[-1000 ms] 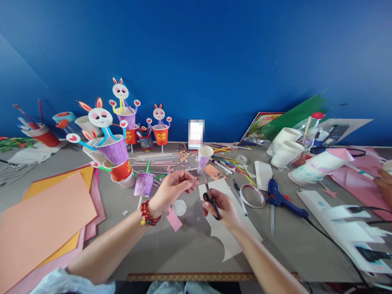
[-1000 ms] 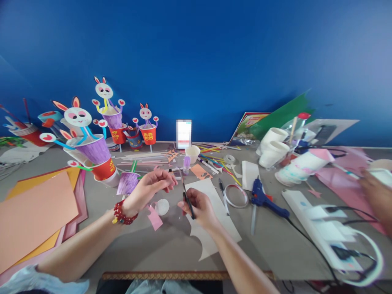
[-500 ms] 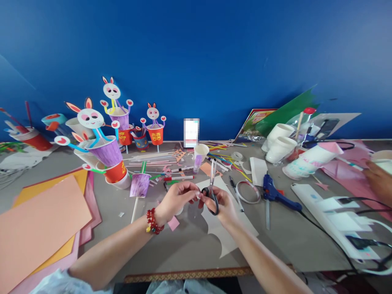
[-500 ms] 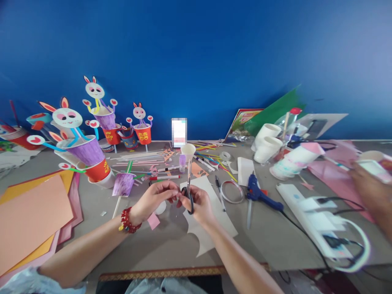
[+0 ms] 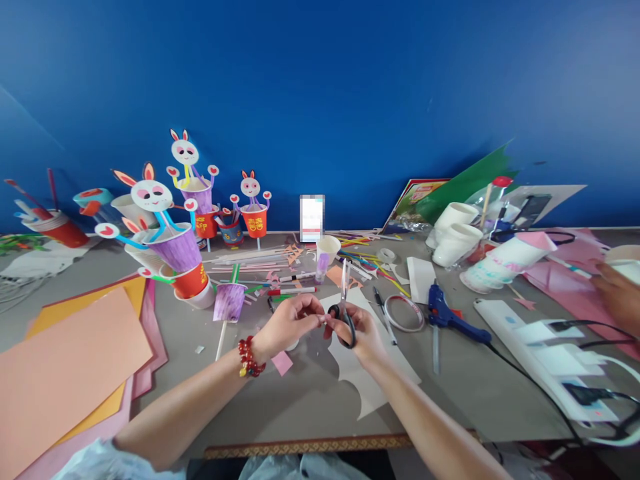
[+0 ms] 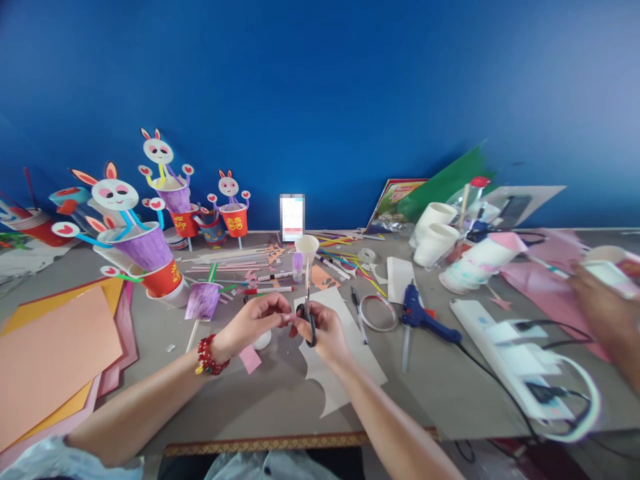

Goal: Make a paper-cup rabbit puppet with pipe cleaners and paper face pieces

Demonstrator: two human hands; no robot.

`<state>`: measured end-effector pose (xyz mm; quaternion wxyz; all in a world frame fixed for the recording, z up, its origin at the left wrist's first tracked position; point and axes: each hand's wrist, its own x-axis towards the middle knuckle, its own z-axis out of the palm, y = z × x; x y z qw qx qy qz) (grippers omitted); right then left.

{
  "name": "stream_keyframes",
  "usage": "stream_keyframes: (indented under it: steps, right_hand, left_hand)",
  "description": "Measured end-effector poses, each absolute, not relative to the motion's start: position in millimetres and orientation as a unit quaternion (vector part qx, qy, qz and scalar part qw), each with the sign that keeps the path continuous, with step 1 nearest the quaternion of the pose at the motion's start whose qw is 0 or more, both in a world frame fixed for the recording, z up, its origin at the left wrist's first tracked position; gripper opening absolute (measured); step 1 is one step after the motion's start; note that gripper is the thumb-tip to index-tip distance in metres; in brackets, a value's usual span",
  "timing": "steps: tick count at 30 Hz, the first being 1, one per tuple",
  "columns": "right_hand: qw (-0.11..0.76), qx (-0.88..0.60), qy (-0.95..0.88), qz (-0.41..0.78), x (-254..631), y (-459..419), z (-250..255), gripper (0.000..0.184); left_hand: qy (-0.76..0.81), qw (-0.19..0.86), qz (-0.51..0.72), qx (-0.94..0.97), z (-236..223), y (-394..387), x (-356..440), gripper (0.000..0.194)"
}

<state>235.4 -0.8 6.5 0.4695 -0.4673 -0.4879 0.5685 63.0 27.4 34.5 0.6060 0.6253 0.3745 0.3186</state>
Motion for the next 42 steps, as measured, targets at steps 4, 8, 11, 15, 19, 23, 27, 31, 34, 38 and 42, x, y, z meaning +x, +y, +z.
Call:
stream_keyframes:
  steps: [4,8,11,15,19,23,27,31,34,38,42]
  right_hand:
    - [0.478,-0.459,-0.491,0.565,236,-1,8,0.031]
    - [0.493,-0.458,-0.491,0.553,238,-1,11,0.025]
    - [0.497,-0.444,-0.497,0.556,241,0,11,0.021]
    - [0.487,-0.430,-0.509,0.565,243,2,9,0.020]
    - [0.478,-0.440,-0.518,0.556,241,0,10,0.019]
    - [0.460,-0.448,-0.517,0.566,239,0,10,0.021]
    - [0.453,-0.437,-0.517,0.581,238,-1,11,0.026]
    - [0.441,-0.425,-0.502,0.611,235,-2,17,0.035]
    - [0.429,-0.425,-0.491,0.628,232,-3,21,0.041]
    - [0.417,-0.429,-0.499,0.627,232,-3,21,0.041]
    - [0.388,-0.433,-0.519,0.626,235,-3,18,0.039]
  left_hand:
    - [0.346,0.617,0.334,0.623,36,24,65,0.012]
    - [0.366,0.587,0.313,0.651,41,23,64,0.010]
    - [0.374,0.573,0.271,0.677,45,24,63,0.011]
    - [0.378,0.567,0.262,0.684,47,24,64,0.012]
    - [0.384,0.560,0.286,0.676,43,25,64,0.012]
    - [0.390,0.556,0.314,0.664,37,25,63,0.007]
    - [0.381,0.575,0.329,0.645,39,27,61,0.007]
    - [0.369,0.605,0.337,0.619,47,28,58,0.008]
    - [0.356,0.620,0.355,0.603,52,29,56,0.005]
    - [0.355,0.601,0.372,0.612,55,29,55,0.003]
    - [0.363,0.581,0.404,0.606,56,29,55,0.006]
